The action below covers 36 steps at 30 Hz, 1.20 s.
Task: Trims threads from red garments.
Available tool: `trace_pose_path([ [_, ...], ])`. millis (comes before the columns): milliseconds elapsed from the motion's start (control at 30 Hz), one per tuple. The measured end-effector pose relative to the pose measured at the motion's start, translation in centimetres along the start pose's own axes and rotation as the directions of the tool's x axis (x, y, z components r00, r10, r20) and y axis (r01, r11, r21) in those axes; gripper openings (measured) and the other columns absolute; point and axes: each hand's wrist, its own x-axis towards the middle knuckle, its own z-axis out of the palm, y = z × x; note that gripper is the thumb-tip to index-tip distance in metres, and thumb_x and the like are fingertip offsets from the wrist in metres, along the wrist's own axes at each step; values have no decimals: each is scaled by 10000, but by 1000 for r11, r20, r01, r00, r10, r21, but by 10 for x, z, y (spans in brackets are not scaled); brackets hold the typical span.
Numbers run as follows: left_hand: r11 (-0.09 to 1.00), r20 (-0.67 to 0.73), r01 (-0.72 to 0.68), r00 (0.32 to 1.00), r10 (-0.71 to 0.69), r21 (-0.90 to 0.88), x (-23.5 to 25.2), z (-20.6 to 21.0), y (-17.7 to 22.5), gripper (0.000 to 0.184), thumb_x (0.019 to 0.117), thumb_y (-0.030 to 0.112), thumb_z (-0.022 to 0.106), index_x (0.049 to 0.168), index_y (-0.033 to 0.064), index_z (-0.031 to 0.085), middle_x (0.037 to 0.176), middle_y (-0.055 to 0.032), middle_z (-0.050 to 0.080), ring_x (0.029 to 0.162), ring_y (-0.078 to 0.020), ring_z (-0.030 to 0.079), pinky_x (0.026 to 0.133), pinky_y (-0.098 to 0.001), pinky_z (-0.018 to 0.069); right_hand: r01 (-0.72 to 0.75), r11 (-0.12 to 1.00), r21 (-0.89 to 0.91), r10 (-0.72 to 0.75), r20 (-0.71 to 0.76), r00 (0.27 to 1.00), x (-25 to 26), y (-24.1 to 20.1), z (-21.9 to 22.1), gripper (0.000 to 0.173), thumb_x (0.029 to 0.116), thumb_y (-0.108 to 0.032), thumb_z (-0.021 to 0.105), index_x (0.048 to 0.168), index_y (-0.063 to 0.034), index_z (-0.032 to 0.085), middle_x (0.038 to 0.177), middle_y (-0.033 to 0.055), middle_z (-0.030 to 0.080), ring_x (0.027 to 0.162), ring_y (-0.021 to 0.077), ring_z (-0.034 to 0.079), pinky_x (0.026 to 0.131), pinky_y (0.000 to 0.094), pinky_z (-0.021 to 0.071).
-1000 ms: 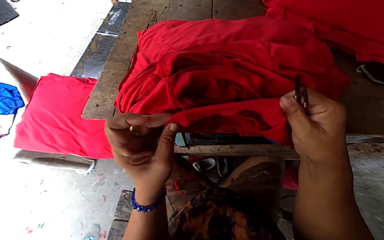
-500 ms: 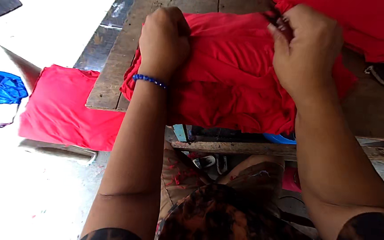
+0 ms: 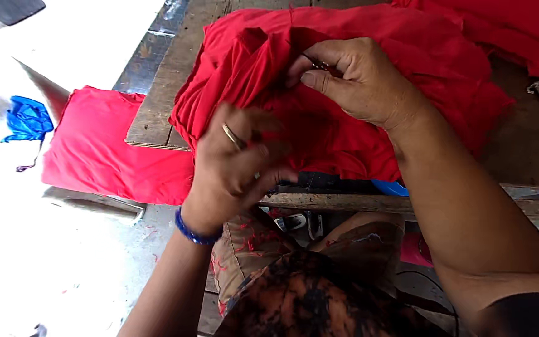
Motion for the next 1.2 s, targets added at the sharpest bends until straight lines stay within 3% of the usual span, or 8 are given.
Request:
trace_pose_path([
  [100,980,153,64,984,-93,188,-34,15,3,182,963,152,691,1105,120,799,1408,-191,586,1057,-296,609,861,-404,504,28,997,77,-25,-42,999,-5,1,5,226,1060,-147,534,1110,-23,715,1043,20,731,934,-17,650,847,164,524],
  [300,996,-24,82,996,-81,36,-4,4,-4,231,1038,133,579,941,-4,738,942,-142,712,943,-230,590,862,-339,428,87,989,116,-77,-90,993,-10,1,2,217,1026,-159,581,1025,17,708,934,25,736,819,-2,657,755,195,545],
  [433,994,0,108,994,-108,-19,36,-12,-8,283,1059,132,489,889,7,677,865,-89,651,932,-175,548,856,-307,394,66,960,273,-73,17,997,-18,-10,-9,500,824,-489,800,991,-26,715,799,-115,647,643,-102,525,559,103,449],
  [567,984,31,159,987,-157,-85,58,-15,-13,269,1047,134,498,867,46,677,871,-33,648,935,-120,568,856,-282,423,85,935,345,-100,27,995,-14,-20,-8,96,852,-80,744,851,-29,662,750,-78,590,639,-73,486,566,101,399],
  [700,970,-369,242,901,-230,-13,41,-1,14,202,1030,156,592,974,5,713,995,-114,654,983,-192,590,886,-360,463,51,867,496,5,-111,994,-14,-14,-11,88,916,-41,656,887,-109,703,856,-96,668,780,-42,603,701,143,509],
  [800,935,-573,336,746,-339,-116,15,41,46,111,1023,252,634,1028,143,616,1025,38,611,966,-48,602,850,-261,528,25,797,604,80,-147,986,-12,-8,-11,112,915,-53,663,861,-138,711,864,-82,678,789,-23,617,701,149,512],
  [1033,709,-603,695,618,-504,119,42,105,34,837,661,578,855,1154,-17,532,1149,-282,517,1099,-459,506,947,-580,415,56,739,672,45,-132,990,-13,-10,-10,121,899,-83,695,808,-163,700,827,-97,654,786,-15,603,698,156,497],
  [1200,826,-598,561,642,-480,-61,40,82,23,243,845,169,737,1001,21,623,998,-145,572,978,-255,555,875,-394,454,122,812,570,-49,-141,989,-17,-14,-11,43,875,-85,722,847,-115,709,883,-80,654,848,-8,603,736,156,499],
])
